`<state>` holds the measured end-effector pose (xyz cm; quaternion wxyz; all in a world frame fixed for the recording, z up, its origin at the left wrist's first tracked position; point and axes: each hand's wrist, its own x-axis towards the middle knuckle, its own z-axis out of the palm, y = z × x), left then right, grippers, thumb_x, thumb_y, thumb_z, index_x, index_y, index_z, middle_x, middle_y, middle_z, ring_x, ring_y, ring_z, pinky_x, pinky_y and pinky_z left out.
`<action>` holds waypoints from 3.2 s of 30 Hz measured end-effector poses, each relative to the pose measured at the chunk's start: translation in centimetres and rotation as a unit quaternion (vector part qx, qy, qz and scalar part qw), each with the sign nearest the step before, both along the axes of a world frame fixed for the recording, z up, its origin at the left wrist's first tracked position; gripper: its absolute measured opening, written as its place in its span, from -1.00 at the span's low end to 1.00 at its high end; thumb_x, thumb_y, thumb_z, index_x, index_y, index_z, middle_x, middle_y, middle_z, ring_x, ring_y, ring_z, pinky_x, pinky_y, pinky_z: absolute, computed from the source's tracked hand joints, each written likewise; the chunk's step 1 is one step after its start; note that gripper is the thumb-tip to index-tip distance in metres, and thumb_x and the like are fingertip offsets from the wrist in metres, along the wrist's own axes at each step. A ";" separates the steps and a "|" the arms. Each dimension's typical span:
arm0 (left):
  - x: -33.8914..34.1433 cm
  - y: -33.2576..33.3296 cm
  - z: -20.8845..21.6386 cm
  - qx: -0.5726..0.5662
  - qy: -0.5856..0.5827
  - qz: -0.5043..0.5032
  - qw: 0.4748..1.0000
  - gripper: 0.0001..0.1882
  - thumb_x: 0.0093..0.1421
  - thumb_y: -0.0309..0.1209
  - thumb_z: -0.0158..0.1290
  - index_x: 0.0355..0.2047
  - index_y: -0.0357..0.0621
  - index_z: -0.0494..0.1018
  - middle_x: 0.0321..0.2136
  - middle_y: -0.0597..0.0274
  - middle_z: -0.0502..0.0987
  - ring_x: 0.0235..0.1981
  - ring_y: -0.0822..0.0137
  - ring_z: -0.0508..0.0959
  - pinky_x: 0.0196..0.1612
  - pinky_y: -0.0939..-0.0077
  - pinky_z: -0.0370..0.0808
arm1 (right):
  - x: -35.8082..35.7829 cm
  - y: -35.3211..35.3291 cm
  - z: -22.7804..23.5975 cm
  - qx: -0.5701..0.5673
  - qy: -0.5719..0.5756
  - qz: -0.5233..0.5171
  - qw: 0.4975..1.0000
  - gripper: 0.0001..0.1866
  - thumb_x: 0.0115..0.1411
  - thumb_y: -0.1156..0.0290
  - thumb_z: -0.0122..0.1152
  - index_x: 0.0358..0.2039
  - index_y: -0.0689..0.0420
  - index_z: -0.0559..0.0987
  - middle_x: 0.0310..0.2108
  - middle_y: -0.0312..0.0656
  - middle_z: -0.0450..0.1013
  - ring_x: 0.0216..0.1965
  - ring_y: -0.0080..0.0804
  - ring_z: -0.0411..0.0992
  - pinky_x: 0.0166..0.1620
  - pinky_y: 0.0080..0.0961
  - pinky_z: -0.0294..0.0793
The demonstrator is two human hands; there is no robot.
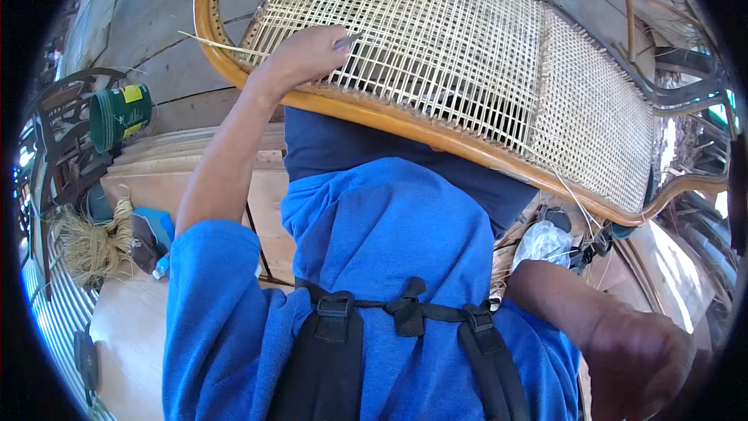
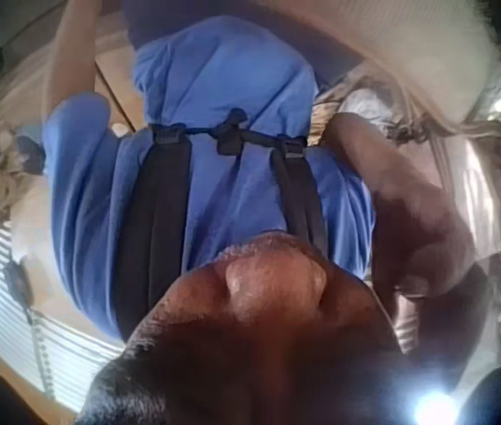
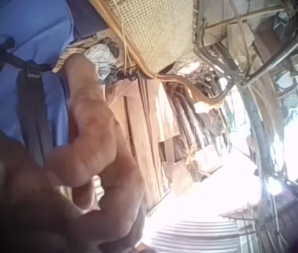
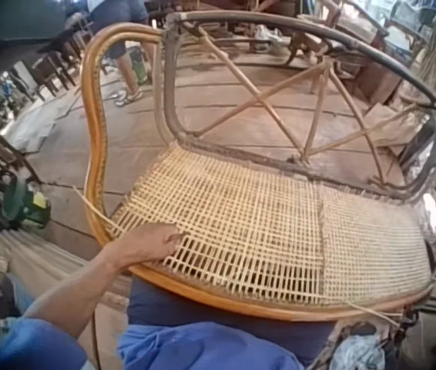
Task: The recorder is weaving the rattan back and seat of a wooden chair using thin rattan strips and tools like pliers and a knife.
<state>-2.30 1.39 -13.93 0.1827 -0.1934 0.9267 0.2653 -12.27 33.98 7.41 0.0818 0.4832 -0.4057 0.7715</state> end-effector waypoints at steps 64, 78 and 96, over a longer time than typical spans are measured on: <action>6.8 -12.4 1.0 -0.245 -0.001 0.098 0.964 -0.68 0.05 -0.24 0.02 -0.49 -0.33 0.35 -0.52 -0.22 0.43 -0.41 -0.10 0.47 -0.32 0.13 0.35 | -12.3 5.6 -26.1 0.770 -0.089 -0.083 0.626 -0.64 0.06 0.15 0.15 -0.51 0.25 0.48 -0.53 0.03 0.42 -0.47 -0.07 0.39 -0.35 -0.25 0.34; -2.4 13.4 5.3 0.421 0.255 0.261 0.830 -0.49 0.32 -0.11 -0.33 -0.09 -0.32 0.38 -0.05 0.00 0.39 -0.31 0.30 0.55 -0.18 0.43 0.47 | -2.0 -1.7 -18.5 0.608 -0.216 -0.063 0.761 -0.67 0.20 0.25 0.05 -0.11 0.19 0.45 -0.17 -0.02 0.44 -0.14 -0.16 0.43 -0.07 -0.39 0.39; -7.9 11.0 10.8 -0.004 0.496 0.101 0.863 -0.79 0.17 -0.39 -0.09 -0.24 -0.22 0.43 -0.30 0.10 0.45 -0.25 0.21 0.45 -0.21 0.37 0.38 | -6.1 5.5 -18.2 0.776 -0.084 -0.095 0.618 -0.65 0.08 0.16 0.14 -0.20 0.12 0.48 -0.48 0.00 0.46 -0.41 -0.07 0.47 -0.33 -0.24 0.40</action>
